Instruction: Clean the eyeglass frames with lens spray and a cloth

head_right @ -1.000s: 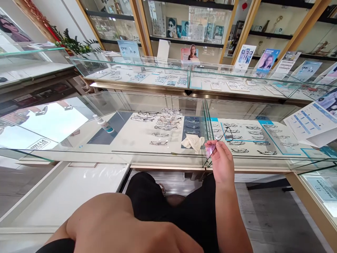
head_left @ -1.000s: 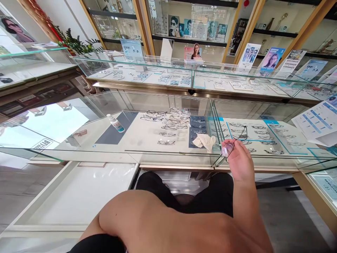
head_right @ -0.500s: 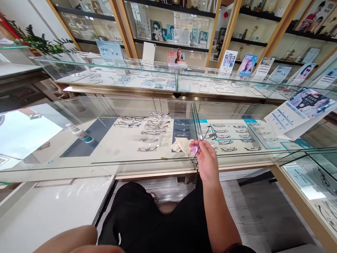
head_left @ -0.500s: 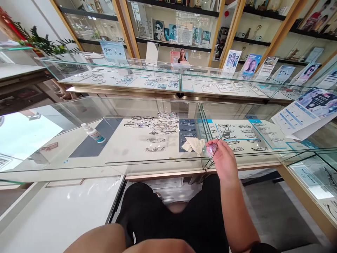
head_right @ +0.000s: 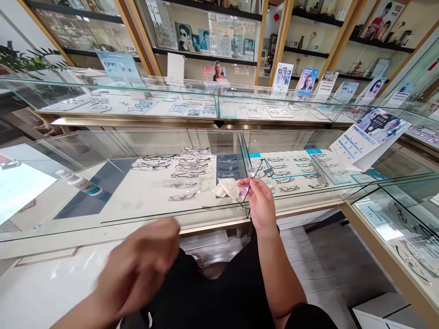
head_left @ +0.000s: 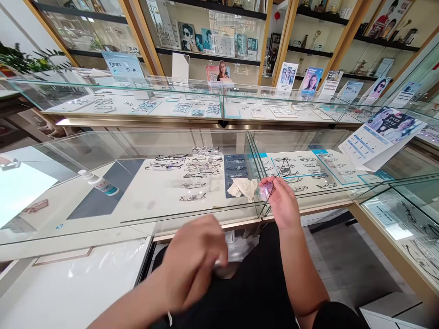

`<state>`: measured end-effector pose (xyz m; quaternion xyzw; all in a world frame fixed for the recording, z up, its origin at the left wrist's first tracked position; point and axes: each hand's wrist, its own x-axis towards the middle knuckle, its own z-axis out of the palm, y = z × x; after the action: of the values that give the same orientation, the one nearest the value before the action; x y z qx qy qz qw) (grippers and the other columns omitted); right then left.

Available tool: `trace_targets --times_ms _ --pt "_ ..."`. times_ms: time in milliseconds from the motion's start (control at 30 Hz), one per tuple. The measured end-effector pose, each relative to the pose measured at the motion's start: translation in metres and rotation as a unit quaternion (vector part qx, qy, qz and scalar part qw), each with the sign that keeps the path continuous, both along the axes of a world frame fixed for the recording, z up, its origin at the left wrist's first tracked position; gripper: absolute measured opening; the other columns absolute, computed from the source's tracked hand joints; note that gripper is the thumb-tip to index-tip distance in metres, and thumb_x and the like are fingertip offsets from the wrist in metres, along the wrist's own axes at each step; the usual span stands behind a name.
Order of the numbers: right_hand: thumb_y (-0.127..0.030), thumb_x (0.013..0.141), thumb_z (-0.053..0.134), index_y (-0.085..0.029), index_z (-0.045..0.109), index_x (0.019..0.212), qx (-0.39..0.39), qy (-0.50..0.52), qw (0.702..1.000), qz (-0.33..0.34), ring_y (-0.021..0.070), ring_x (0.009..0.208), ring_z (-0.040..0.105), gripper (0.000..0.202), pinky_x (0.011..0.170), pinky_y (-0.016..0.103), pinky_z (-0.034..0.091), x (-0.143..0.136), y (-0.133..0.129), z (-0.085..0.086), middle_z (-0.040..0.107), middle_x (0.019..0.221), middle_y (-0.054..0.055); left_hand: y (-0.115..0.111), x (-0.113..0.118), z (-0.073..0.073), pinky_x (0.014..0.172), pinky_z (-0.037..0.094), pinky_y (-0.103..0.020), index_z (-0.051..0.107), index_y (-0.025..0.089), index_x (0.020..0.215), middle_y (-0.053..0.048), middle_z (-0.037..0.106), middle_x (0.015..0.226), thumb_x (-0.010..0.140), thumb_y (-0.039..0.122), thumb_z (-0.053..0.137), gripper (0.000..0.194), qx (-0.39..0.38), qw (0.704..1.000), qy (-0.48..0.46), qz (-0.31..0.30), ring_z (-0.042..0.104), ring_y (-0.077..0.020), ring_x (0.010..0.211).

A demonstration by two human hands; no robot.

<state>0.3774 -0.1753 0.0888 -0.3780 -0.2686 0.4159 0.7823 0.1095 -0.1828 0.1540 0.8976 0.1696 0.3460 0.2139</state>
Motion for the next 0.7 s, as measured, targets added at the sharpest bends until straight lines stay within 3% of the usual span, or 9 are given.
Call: trace_targets --times_ms 67,167,233,300,367,433,533,633,700 --pt "-0.038 0.091 0.082 -0.024 0.08 0.094 -0.004 -0.002 1.0 -0.008 0.0222 0.1 0.077 0.014 0.104 0.043 0.057 0.004 -0.003 -0.001 0.082 0.1 0.005 0.042 0.034 -0.023 0.063 0.048 -0.039 0.059 0.027 0.078 -0.006 0.062 0.064 0.111 0.04 0.027 0.047 -0.008 0.999 0.006 0.031 0.058 -0.0221 0.061" --pt "-0.039 0.089 0.084 -0.025 0.079 0.094 -0.002 0.0 1.0 -0.014 0.0225 0.1 0.078 0.015 0.105 0.045 0.058 0.011 -0.007 -0.006 0.082 0.1 0.004 0.1 0.074 -0.055 0.065 0.04 -0.035 0.054 0.024 0.074 -0.003 0.057 0.059 0.113 0.051 0.025 0.056 0.004 0.994 0.091 0.055 0.051 -0.0201 0.059" --pt "-0.04 0.088 0.085 -0.025 0.079 0.093 -0.005 0.002 1.0 -0.017 0.0229 0.101 0.078 0.017 0.106 0.046 0.058 0.016 -0.009 -0.009 0.082 0.099 0.004 0.129 0.088 -0.068 0.069 0.04 -0.036 0.052 0.022 0.068 -0.004 0.054 0.058 0.113 0.051 0.027 0.059 0.035 0.986 0.155 0.048 0.05 -0.0204 0.06" --pt "-0.04 0.088 0.085 -0.025 0.079 0.092 -0.011 0.006 1.0 -0.022 0.0232 0.101 0.078 0.017 0.105 0.046 0.058 0.021 -0.012 -0.011 0.082 0.099 0.004 0.149 0.096 -0.074 0.075 0.041 -0.038 0.056 0.022 0.069 -0.007 0.061 0.068 0.111 0.049 0.037 0.053 0.098 0.974 0.205 0.022 0.056 -0.0226 0.07" --pt "-0.04 0.087 0.086 -0.024 0.079 0.091 -0.016 0.006 1.0 -0.024 0.0235 0.101 0.078 0.017 0.105 0.045 0.058 0.025 -0.015 -0.013 0.082 0.099 0.005 0.162 0.101 -0.076 0.082 0.042 -0.041 0.066 0.021 0.084 -0.011 0.071 0.093 0.105 0.042 0.053 0.032 0.17 0.958 0.23 -0.012 0.062 -0.0272 0.089" --pt "-0.04 0.088 0.085 -0.024 0.079 0.092 -0.018 0.003 1.0 -0.025 0.0236 0.102 0.078 0.017 0.106 0.045 0.058 0.027 -0.017 -0.013 0.082 0.099 0.005 0.169 0.106 -0.08 0.089 0.043 -0.043 0.071 0.021 0.104 -0.014 0.072 0.117 0.097 0.03 0.063 0.014 0.22 0.943 0.245 -0.051 0.062 -0.0309 0.107" --pt "-0.041 0.088 0.085 -0.024 0.08 0.093 -0.022 0.0 1.0 -0.022 0.0231 0.102 0.078 0.018 0.106 0.044 0.058 0.027 -0.019 -0.012 0.082 0.1 0.005 0.172 0.114 -0.089 0.093 0.042 -0.043 0.07 0.021 0.109 -0.013 0.073 0.118 0.098 0.019 0.06 0.015 0.231 0.931 0.267 -0.09 0.062 -0.0299 0.112" --pt "-0.042 0.087 0.086 -0.024 0.081 0.092 -0.029 -0.001 0.999 -0.018 0.0228 0.101 0.078 0.02 0.105 0.043 0.058 0.026 -0.017 -0.011 0.082 0.1 0.005 0.17 0.118 -0.095 0.089 0.043 -0.04 0.068 0.02 0.1 -0.012 0.074 0.108 0.107 0.025 0.05 0.02 0.159 0.953 0.252 -0.06 0.064 -0.0276 0.104" --pt "-0.043 0.087 0.086 -0.024 0.081 0.092 -0.033 -0.003 0.999 -0.011 0.0229 0.1 0.078 0.02 0.105 0.044 0.058 0.024 -0.015 -0.01 0.082 0.1 0.005 0.168 0.116 -0.093 0.081 0.043 -0.037 0.065 0.02 0.095 -0.01 0.073 0.097 0.11 0.036 0.044 0.03 0.044 0.976 0.213 -0.005 0.065 -0.0256 0.092"
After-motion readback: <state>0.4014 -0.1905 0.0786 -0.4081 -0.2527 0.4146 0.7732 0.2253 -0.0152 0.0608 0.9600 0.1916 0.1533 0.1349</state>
